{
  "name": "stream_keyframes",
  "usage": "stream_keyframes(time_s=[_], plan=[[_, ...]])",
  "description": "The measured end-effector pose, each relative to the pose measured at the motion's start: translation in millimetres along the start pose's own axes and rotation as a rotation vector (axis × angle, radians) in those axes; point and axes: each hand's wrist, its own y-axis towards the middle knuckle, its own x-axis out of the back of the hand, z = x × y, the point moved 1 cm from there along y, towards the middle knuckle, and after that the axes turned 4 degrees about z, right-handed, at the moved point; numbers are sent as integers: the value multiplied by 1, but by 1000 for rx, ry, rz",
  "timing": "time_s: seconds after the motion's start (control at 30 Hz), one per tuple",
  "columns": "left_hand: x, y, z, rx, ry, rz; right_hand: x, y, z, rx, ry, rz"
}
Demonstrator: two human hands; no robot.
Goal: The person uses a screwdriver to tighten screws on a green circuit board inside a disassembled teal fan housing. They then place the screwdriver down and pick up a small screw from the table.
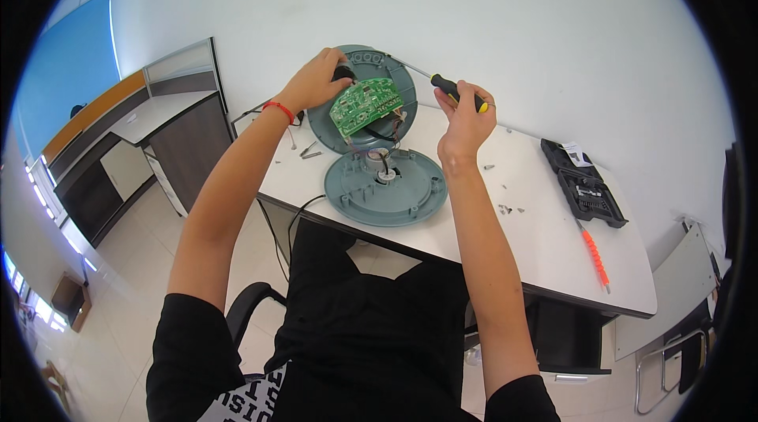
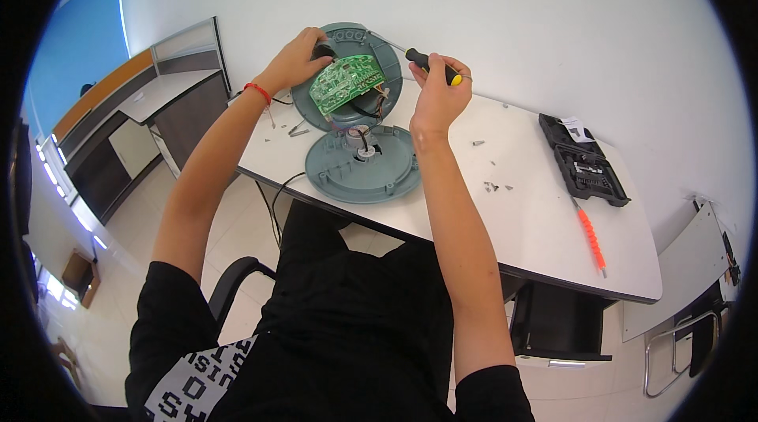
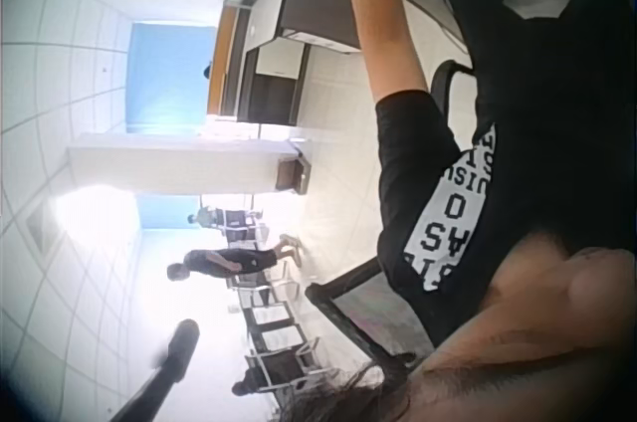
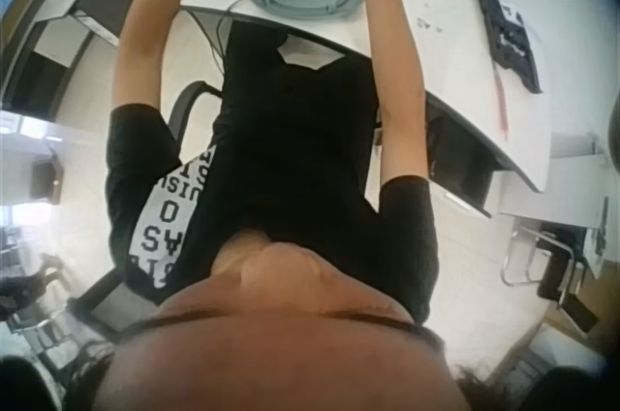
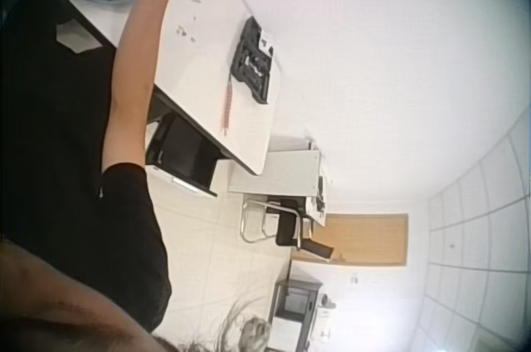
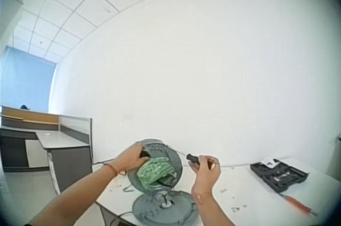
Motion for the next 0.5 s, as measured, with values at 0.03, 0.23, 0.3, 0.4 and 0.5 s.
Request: stream_keyframes(time_s=[0.03, 0.23, 0.3, 0.4, 0.5], plan=[[1, 3, 2, -17, -21, -28, 0, 0, 0, -3, 2, 1], [0, 15, -5, 174, -256, -68, -3, -3, 3, -1, 21, -2], [0, 16, -4, 233, -236, -75, -2, -3, 2, 0, 24, 3], [-2, 19, -2, 290, -223, -69, -2, -3, 3, -1, 28, 6], [-8, 21, 4, 308, -266, -97, -2, -3, 4, -4, 32, 4]])
